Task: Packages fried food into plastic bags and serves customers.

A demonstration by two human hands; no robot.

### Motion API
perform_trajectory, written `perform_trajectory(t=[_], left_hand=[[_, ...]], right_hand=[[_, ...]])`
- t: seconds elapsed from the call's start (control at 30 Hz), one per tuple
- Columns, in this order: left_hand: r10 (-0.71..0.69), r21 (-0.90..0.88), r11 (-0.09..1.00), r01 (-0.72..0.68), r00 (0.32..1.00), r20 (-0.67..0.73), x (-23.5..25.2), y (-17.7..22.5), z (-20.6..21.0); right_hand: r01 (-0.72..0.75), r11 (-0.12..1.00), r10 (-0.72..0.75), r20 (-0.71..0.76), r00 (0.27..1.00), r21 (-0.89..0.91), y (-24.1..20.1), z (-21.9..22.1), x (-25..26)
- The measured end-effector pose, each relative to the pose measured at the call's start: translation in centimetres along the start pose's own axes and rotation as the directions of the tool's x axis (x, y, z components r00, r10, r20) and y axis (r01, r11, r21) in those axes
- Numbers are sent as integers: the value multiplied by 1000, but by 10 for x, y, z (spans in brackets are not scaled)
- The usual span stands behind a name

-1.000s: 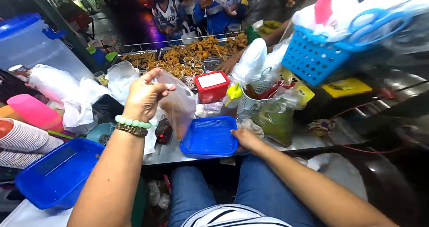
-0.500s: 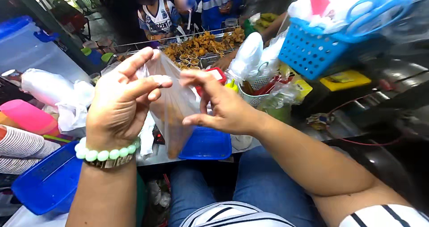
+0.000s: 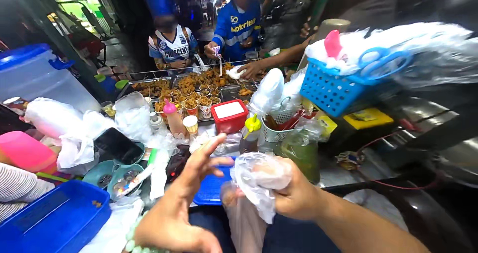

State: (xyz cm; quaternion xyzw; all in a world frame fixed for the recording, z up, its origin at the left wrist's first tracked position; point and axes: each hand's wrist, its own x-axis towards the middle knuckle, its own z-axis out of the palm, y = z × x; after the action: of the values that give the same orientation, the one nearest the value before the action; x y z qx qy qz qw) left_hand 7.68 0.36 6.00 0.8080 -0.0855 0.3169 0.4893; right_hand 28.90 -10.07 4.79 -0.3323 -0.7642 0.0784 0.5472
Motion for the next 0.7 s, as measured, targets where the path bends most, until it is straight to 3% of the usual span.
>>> perform_trajectory(t=[0.07, 0.13, 0.2, 0.3, 0.4, 0.47, 0.57, 0.63, 0.7], left_hand=[[-87, 5, 996, 87, 995, 47, -19, -13, 18], [-200, -285, 939, 192, 980, 1, -28, -6, 61], [-190, -501, 844, 192, 980, 56, -34, -16, 84], [-117, -683, 676, 275, 956, 270, -35, -41, 78], [-115, -712, 627, 315, 942, 315, -21, -36, 59], [-223, -555, 767, 322, 945, 241, -12, -30, 64], [-296, -81, 953, 292, 954, -42, -3, -30, 61], [-182, 236, 942, 239, 953, -241, 4, -34, 46], [-52, 386, 897, 215, 919, -391, 8, -51, 36]], right_hand=[[-12, 987, 10, 11, 1000, 160, -8, 3, 3], [-19, 981, 4, 76, 997, 195, -10, 16, 6], [-128, 971, 88, 195, 977, 204, -8, 25, 9], [-350, 863, 261, 270, 927, 365, -1, 21, 13], [-393, 791, 317, 237, 919, 469, -1, 5, 15], [-297, 861, 249, 169, 954, 413, -3, -3, 15], [-157, 958, 159, 8, 987, 241, -1, -13, 16], [-160, 970, 181, -105, 978, 181, 5, -12, 22], [-145, 984, 160, -154, 975, 104, 16, -5, 28]])
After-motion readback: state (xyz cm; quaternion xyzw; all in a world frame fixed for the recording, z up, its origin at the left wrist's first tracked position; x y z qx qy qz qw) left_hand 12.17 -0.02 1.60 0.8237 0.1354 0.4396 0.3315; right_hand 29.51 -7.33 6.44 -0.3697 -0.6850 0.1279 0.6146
